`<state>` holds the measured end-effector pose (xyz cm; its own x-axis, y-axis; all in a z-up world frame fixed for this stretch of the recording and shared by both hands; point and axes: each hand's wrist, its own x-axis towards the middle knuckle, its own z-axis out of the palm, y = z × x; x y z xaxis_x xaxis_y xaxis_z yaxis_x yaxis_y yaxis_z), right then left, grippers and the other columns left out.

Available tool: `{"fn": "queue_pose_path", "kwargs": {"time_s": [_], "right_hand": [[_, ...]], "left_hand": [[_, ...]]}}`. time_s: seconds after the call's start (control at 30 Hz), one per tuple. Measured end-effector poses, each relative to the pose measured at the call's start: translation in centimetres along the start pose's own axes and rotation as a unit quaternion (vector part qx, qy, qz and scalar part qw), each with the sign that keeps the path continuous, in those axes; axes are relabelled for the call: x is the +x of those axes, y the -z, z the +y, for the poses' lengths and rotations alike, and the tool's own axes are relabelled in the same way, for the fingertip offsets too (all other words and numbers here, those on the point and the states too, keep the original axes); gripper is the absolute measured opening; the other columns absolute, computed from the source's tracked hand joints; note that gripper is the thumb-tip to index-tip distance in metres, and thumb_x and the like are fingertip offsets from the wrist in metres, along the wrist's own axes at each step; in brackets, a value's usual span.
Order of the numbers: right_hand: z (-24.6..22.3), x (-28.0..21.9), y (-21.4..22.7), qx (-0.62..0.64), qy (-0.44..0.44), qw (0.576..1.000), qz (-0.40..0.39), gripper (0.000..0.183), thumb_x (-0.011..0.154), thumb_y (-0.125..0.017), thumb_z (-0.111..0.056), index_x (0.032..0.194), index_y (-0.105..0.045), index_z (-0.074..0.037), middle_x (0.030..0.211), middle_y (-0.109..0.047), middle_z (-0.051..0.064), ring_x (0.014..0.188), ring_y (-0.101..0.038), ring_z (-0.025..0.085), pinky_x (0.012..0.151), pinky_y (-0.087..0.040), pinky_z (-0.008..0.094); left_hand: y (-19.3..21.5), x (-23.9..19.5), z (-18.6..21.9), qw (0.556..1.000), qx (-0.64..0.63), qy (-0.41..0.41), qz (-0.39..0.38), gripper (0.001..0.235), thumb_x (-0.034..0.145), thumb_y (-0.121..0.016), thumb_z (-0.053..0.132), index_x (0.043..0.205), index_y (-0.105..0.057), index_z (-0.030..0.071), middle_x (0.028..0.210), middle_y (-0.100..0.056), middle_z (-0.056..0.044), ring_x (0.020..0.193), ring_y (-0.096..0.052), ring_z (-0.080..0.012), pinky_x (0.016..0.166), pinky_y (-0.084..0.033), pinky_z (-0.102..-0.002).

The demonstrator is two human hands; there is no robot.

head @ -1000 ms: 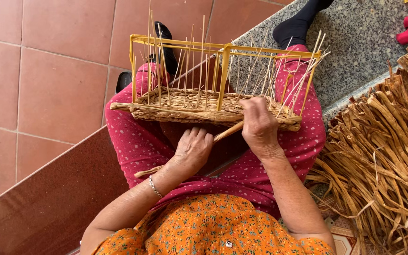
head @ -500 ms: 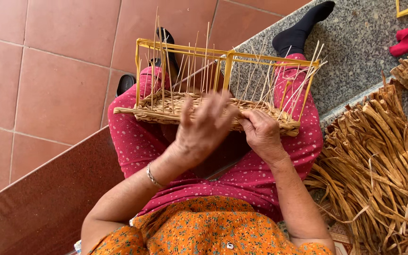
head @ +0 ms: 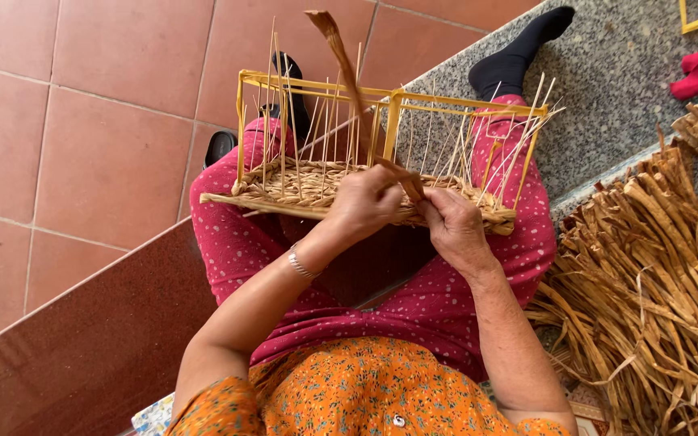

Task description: The person weaves dried plant fibers into a rectangular basket frame, threading strands through vertical supports and tightening the weave. The person occasionally uses scissors to trim excess fiber.

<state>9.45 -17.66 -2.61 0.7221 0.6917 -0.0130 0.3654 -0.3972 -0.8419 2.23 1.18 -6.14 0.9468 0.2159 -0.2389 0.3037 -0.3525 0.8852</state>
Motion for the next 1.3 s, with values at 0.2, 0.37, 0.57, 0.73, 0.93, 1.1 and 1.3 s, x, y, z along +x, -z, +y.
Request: {"fn": "queue_pose_path", "kwargs": {"time_s": [0.2, 0.37, 0.57, 0.73, 0.93, 1.1, 1.3], "right_hand": [[-0.5, 1.1, -1.4, -0.092, -0.02, 0.995, 0.014, 0.017, 0.091, -0.077, -0.007, 0.107, -0.075, -0.008, 0.088, -0.07, 0.005, 0.077, -0.067, 0.016, 0.069, -0.057, 0.031], [-1.6, 1.4, -0.4, -0.082, 0.029, 0.995, -0.04, 0.007, 0.091, -0.077, -0.008, 0.097, -0.078, -0.012, 0.084, -0.073, 0.003, 0.077, -0.065, 0.017, 0.072, -0.057, 0.032], [-1.7, 0.8, -0.4, -0.103, 0.075, 0.992, -0.026, 0.006, 0.09, -0.075, -0.011, 0.094, -0.077, -0.005, 0.081, -0.073, 0.004, 0.074, -0.058, 0.021, 0.069, -0.053, 0.037], [0.2, 1.1, -2.9, -0.177, 0.041, 0.983, 0.039, 0.018, 0.094, -0.077, -0.016, 0.081, -0.071, -0.005, 0.076, -0.07, 0.005, 0.073, -0.059, 0.02, 0.068, -0.052, 0.037], [0.5, 1.0, -4.1, -0.215, 0.085, 0.965, 0.125, 0.021, 0.092, -0.08, -0.015, 0.105, -0.068, -0.004, 0.084, -0.069, 0.005, 0.08, -0.063, 0.02, 0.072, -0.056, 0.034], [0.5, 0.9, -5.3, -0.279, 0.132, 0.935, 0.174, 0.039, 0.084, -0.074, 0.0, 0.122, -0.062, 0.001, 0.098, -0.068, 0.018, 0.083, -0.067, 0.025, 0.064, -0.058, 0.027], [-0.5, 1.8, -3.9, -0.177, 0.117, 0.977, 0.009, 0.023, 0.101, -0.069, 0.003, 0.12, -0.07, -0.009, 0.107, -0.074, 0.006, 0.093, -0.072, 0.015, 0.076, -0.062, 0.026]], "left_hand": [[0.3, -7.6, 2.1, 0.968, -0.112, -0.213, 0.064, 0.008, 0.102, -0.066, 0.009, 0.105, -0.065, 0.002, 0.1, -0.074, -0.01, 0.09, -0.076, -0.0234, 0.077, -0.064, -0.033], [1.7, -5.9, 0.5, 0.951, 0.208, -0.228, 0.011, 0.033, 0.094, -0.074, 0.007, 0.124, -0.063, 0.005, 0.124, -0.06, -0.011, 0.117, -0.057, -0.0259, 0.103, -0.049, -0.046], [4.5, -4.1, -1.5, 0.859, 0.467, -0.211, 0.015, 0.013, 0.086, -0.076, 0.009, 0.093, -0.066, 0.012, 0.148, -0.04, -0.013, 0.137, -0.035, -0.0274, 0.112, -0.028, -0.046], [3.5, -7.1, -1.9, 0.806, 0.474, -0.337, 0.106, 0.028, 0.079, -0.073, 0.011, 0.106, -0.069, 0.011, 0.145, -0.048, -0.012, 0.13, -0.042, -0.025, 0.11, -0.031, -0.043], [4.2, -8.3, -2.5, 0.912, 0.401, -0.083, -0.024, 0.027, 0.103, -0.065, 0.0, 0.128, -0.061, 0.01, 0.119, -0.051, -0.009, 0.11, -0.051, -0.023, 0.093, -0.047, -0.039], [3.3, -10.4, 0.2, 0.888, 0.387, -0.215, 0.12, 0.054, 0.084, -0.071, 0.021, 0.132, -0.055, 0.002, 0.116, -0.053, -0.016, 0.108, -0.051, -0.0302, 0.089, -0.043, -0.047], [1.9, -9.5, 0.4, 0.886, 0.446, -0.122, -0.04, 0.027, 0.089, -0.065, 0.016, 0.112, -0.058, 0.003, 0.102, -0.063, -0.014, 0.105, -0.059, -0.0286, 0.096, -0.05, -0.044]]}}
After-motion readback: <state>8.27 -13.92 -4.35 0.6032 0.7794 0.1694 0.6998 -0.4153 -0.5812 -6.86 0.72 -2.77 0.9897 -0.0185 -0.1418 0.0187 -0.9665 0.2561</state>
